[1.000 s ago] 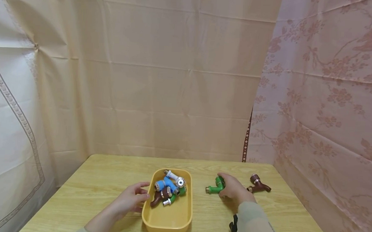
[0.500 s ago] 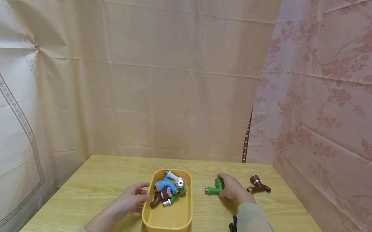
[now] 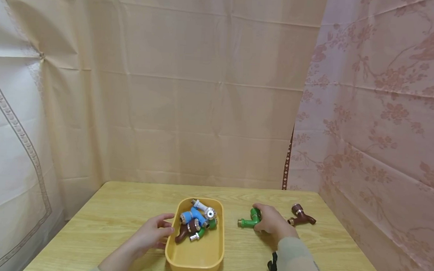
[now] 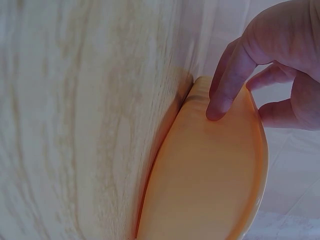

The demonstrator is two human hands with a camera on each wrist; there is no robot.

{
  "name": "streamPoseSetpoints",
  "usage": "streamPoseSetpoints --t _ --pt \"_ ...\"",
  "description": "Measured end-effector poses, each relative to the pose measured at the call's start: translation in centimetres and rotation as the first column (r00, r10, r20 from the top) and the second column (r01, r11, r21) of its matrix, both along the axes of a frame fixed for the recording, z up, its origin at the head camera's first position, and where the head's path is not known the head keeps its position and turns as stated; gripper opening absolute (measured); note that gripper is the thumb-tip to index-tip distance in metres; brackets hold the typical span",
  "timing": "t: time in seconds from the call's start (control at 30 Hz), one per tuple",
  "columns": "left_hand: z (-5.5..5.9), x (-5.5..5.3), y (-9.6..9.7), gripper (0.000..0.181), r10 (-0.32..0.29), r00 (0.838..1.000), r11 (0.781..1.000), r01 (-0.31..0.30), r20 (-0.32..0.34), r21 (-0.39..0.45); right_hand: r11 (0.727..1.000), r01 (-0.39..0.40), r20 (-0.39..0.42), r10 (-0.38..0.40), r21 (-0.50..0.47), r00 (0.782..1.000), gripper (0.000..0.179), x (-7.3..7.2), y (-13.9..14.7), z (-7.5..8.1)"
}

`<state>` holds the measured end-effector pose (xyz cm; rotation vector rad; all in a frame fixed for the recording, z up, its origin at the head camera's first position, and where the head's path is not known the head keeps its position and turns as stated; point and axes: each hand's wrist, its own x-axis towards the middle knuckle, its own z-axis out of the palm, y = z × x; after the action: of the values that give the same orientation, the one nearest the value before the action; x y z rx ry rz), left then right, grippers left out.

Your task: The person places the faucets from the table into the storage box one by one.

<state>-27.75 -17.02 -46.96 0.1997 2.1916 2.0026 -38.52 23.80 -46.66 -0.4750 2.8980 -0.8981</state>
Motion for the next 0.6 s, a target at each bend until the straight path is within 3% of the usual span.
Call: streamPoseSetpoints --t 0.6 --pt "-0.05 -0.18 -0.11 0.059 0.007 1.0 1.0 -0.006 0.014 -0.02 0.999 0.038 0.003 -0.038 -0.038 0.999 0.083 -0.05 0.12 0.02"
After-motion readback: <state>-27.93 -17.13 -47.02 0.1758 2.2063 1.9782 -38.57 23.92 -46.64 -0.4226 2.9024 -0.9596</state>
